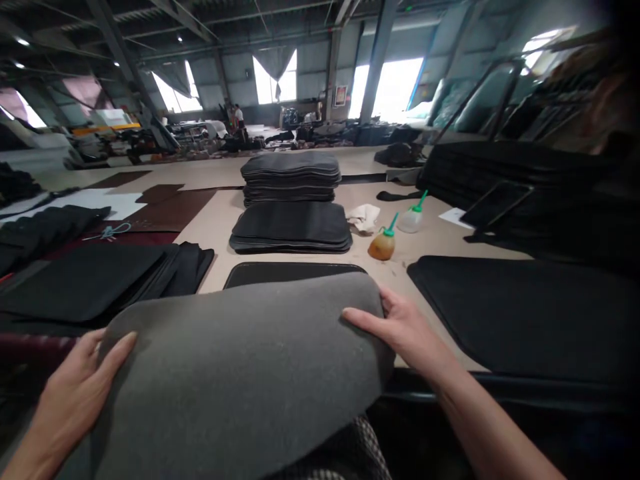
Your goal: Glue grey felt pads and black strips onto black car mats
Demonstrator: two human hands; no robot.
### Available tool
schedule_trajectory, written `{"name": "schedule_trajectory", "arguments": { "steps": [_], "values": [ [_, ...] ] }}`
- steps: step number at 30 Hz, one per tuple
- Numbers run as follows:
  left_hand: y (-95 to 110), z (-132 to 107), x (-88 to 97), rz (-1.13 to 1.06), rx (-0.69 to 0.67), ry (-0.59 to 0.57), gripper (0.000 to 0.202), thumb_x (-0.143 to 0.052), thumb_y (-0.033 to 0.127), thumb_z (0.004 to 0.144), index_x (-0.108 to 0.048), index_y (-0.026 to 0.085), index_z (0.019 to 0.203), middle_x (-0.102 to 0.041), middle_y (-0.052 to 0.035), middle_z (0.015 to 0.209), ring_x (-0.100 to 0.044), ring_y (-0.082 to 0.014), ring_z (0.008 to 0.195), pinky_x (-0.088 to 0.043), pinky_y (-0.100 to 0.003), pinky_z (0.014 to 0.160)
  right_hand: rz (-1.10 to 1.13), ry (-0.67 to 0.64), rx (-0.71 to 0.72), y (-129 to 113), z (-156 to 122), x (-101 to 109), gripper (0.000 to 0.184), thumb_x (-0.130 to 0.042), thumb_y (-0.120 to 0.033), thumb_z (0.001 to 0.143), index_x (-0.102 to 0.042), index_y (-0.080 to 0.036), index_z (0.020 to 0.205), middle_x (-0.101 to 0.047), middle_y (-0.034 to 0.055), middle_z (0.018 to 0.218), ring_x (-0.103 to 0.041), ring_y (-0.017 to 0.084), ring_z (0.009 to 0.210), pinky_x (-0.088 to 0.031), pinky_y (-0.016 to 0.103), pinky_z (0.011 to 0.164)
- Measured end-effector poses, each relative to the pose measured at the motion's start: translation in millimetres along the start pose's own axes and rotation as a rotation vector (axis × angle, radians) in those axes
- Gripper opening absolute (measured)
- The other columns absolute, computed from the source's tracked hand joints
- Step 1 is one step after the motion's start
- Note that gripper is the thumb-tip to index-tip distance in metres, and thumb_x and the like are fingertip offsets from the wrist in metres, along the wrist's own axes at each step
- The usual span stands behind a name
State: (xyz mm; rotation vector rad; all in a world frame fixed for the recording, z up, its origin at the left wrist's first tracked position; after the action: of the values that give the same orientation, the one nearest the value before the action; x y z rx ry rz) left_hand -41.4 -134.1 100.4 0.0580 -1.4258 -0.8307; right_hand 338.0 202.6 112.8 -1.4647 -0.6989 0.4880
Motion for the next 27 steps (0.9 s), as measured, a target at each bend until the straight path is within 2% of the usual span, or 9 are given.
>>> {"name": "schedule_trajectory", "arguments": {
  "steps": [2,6,10,13,17,20,22,24,27],
  "values": [
    [36,30,-25.1,-0.098,-0.055,-0.032,0.050,-0.052,0.071,0.082,-0.060,0.030,0.110,-0.072,-0.0011,0.104,-0.070,-0.0285,0.095,-0.053,-0.040,0.084,-0.135,0.181,0.066,7,4,28,0.053,-0.079,-0.049,0.078,-0.062,-0.024,0.123,-0.071,0.0071,0.118,-0.068,0.030,0.106,-0.055,0.043,0.092],
    [96,79,-86.5,-0.205,-0.248,-0.127,0.048,-0.053,0.065,0.085,-0.061,0.024,0.108,-0.072,-0.0023,0.099,-0.068,-0.0241,0.090,-0.051,-0.031,0.078,-0.322,0.408,0.155,33,12,62,0.070,-0.077,-0.051,0.078,-0.052,-0.026,0.137,-0.067,0.0104,0.127,-0.065,0.034,0.113,-0.054,0.049,0.095],
    [116,113,-143.2,-0.233,-0.299,-0.213,0.054,-0.058,0.066,0.081,-0.063,0.020,0.109,-0.071,-0.0062,0.095,-0.067,-0.0271,0.090,-0.050,-0.035,0.080,-0.298,0.411,0.105,71,23,71,0.079,-0.073,-0.048,0.082,-0.038,-0.027,0.149,-0.069,0.0110,0.123,-0.069,0.032,0.106,-0.057,0.048,0.088],
    [119,124,-171.0,-0.291,-0.265,-0.284,0.063,-0.059,0.068,0.079,-0.063,0.016,0.114,-0.071,-0.0108,0.100,-0.066,-0.0291,0.094,-0.052,-0.038,0.081,-0.363,0.409,0.089,93,28,71,0.056,-0.071,-0.047,0.083,-0.058,-0.027,0.133,-0.071,0.0080,0.117,-0.069,0.030,0.104,-0.056,0.046,0.089],
    [117,119,-184.4,-0.417,-0.220,-0.440,0.077,-0.056,0.066,0.084,-0.045,0.017,0.143,-0.071,-0.0082,0.095,-0.068,-0.0225,0.082,-0.055,-0.035,0.075,-0.475,0.436,0.026,110,30,68,0.031,-0.066,-0.050,0.086,-0.074,-0.026,0.104,-0.075,0.0052,0.104,-0.069,0.028,0.097,-0.054,0.042,0.088],
    [109,107,-178.6,-0.479,-0.211,-0.501,0.099,-0.071,0.059,0.076,-0.023,0.026,0.156,-0.068,-0.0078,0.104,-0.069,-0.0199,0.082,-0.057,-0.038,0.080,-0.496,0.466,-0.008,112,27,68,0.034,-0.065,-0.051,0.085,-0.074,-0.026,0.106,-0.075,0.0054,0.101,-0.069,0.027,0.091,-0.055,0.040,0.082],
    [103,98,-172.4,-0.452,-0.240,-0.478,0.110,-0.078,0.055,0.070,-0.017,0.029,0.158,-0.064,-0.0104,0.116,-0.070,-0.0212,0.089,-0.057,-0.041,0.087,-0.510,0.457,-0.036,111,24,67,0.037,-0.064,-0.051,0.086,-0.073,-0.026,0.110,-0.075,0.0057,0.103,-0.069,0.026,0.088,-0.055,0.040,0.079],
    [98,89,-169.5,-0.390,-0.297,-0.456,0.110,-0.080,0.054,0.069,-0.020,0.030,0.158,-0.063,-0.0113,0.123,-0.069,-0.0254,0.101,-0.054,-0.045,0.095,-0.543,0.423,-0.034,108,23,65,0.039,-0.063,-0.051,0.086,-0.072,-0.026,0.115,-0.074,0.0062,0.110,-0.069,0.027,0.093,-0.055,0.042,0.083],
    [97,81,-170.6,-0.293,-0.416,-0.428,0.084,-0.075,0.055,0.075,-0.042,0.032,0.149,-0.063,-0.0085,0.131,-0.062,-0.0300,0.120,-0.047,-0.046,0.106,-0.584,0.338,0.029,100,22,59,0.043,-0.065,-0.048,0.085,-0.068,-0.027,0.123,-0.069,0.0060,0.124,-0.065,0.029,0.111,-0.051,0.045,0.098]
  ]
}}
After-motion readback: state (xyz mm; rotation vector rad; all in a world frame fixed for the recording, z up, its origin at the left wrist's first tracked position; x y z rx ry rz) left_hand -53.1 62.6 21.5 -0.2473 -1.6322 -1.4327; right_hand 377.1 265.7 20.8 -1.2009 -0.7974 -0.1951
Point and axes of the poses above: each hand's wrist, its own z-axis towards the middle knuckle, its own x-axis out of the back of the hand, y = z × x, the point moved 6 cm from there along z, towards the middle knuckle
